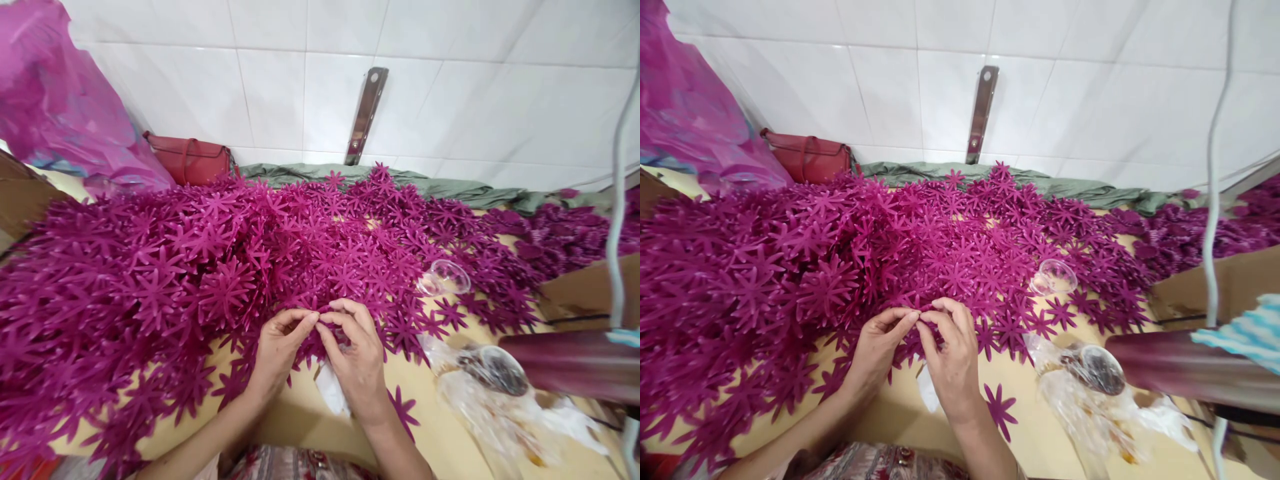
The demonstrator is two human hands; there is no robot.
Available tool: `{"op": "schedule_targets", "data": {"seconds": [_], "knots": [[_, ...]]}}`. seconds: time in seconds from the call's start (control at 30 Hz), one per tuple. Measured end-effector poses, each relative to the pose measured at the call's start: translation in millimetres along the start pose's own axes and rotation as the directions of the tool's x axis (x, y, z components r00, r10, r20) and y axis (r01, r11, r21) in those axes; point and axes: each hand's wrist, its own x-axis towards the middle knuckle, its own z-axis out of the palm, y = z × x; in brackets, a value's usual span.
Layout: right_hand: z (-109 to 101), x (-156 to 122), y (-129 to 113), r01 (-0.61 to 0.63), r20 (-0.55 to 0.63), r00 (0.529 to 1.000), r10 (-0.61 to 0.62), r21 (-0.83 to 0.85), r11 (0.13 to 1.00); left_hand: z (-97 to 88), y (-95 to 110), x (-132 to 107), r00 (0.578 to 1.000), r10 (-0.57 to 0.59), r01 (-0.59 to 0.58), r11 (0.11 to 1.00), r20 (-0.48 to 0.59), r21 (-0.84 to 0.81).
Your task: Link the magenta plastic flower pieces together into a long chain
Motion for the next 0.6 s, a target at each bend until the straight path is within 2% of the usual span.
{"op": "schedule_targets", "data": {"seconds": [0.13, 0.6], "knots": [[-0.6, 0.8, 2.2, 0.029, -0.028, 0.999, -0.031, -0.046, 0.999, -0.7, 0.1, -0.4, 0.999, 0.005, -0.005, 1.000, 0.036, 0.014], [0.0, 0.9, 5.9, -0.023, -0.035, 0.999, 0.023, -0.014, 1.000, 0.4, 2.7, -1.4, 0.999, 0.032, -0.034, 0.997, 0.027, 0.066]]}}
